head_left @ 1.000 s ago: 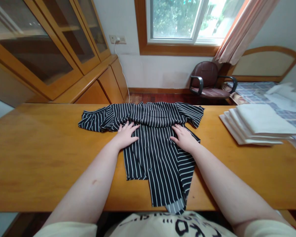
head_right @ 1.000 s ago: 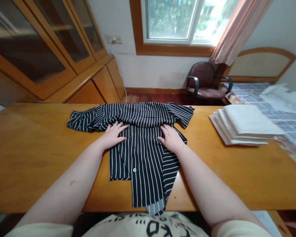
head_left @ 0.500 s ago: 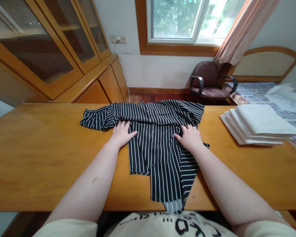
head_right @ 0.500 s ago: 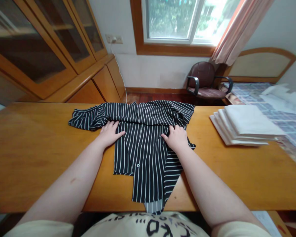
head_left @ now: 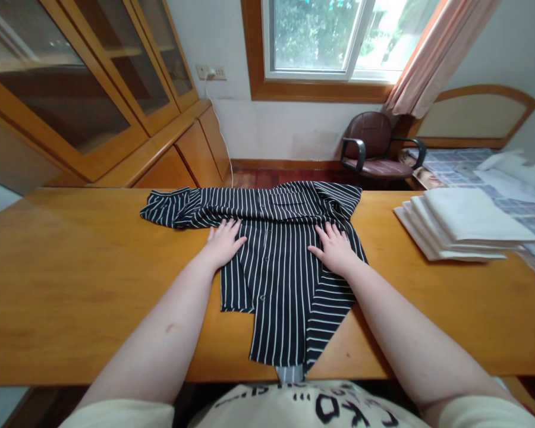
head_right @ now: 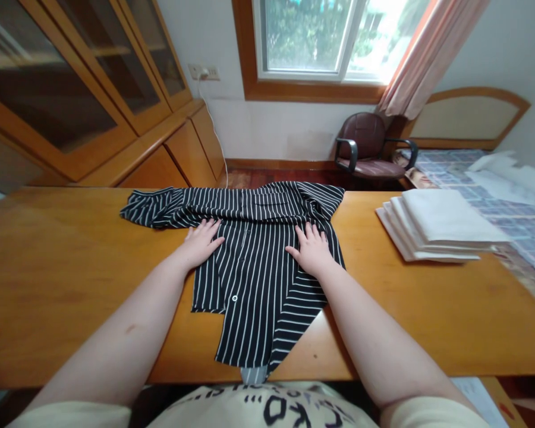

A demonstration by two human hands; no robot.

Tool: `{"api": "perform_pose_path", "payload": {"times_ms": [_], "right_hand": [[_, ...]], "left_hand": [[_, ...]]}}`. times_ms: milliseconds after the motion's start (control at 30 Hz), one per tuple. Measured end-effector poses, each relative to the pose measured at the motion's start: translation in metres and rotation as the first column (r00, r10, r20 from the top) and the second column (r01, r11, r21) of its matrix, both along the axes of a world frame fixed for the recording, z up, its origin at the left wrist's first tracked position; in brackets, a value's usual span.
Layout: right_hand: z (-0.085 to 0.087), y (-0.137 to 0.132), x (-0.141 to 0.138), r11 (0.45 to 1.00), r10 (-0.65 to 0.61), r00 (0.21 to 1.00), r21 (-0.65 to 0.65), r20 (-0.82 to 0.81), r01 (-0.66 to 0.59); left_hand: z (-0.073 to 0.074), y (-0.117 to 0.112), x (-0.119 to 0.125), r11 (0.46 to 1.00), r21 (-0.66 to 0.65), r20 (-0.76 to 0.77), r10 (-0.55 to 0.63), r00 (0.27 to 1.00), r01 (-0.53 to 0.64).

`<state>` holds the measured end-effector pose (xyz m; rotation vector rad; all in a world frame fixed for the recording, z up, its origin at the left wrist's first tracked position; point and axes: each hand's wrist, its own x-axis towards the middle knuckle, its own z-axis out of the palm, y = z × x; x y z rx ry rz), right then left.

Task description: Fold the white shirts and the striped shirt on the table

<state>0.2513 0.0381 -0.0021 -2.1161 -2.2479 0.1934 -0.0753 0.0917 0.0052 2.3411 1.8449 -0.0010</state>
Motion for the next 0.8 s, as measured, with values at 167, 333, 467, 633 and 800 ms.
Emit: {"api": "perform_pose_path", "payload": {"times_ms": [167,333,467,633,800], "right_hand": [[-0.001,0.002,0.005,0.996,-0.084,0.996,-0.027,0.011,0.084],[0.001,0.003,0.005,0.993,-0.098,0.994,-0.061,0.038,0.101],[0.003,0.003,0.004,0.992,-0.094,0.994,-0.077,0.050,0.097],[0.003,0.003,0.005,0.993,-0.088,0.995,-0.075,0.056,0.092],[0.004,0.004,0.007,0.992,-0.086,0.995,-0.092,0.053,0.091]], "left_hand": [[-0.006,0.002,-0.002,1.000,-0.017,-0.019,-0.020,1.000,0.020],[0.003,-0.005,-0.007,0.997,-0.071,0.012,0.017,1.000,-0.016],[0.010,-0.010,-0.016,0.990,-0.136,-0.057,0.040,0.998,-0.048],[0.018,-0.011,-0.032,0.976,-0.186,-0.155,0.085,0.984,-0.114],[0.033,-0.016,-0.050,0.948,-0.268,-0.249,0.105,0.963,-0.173]]}}
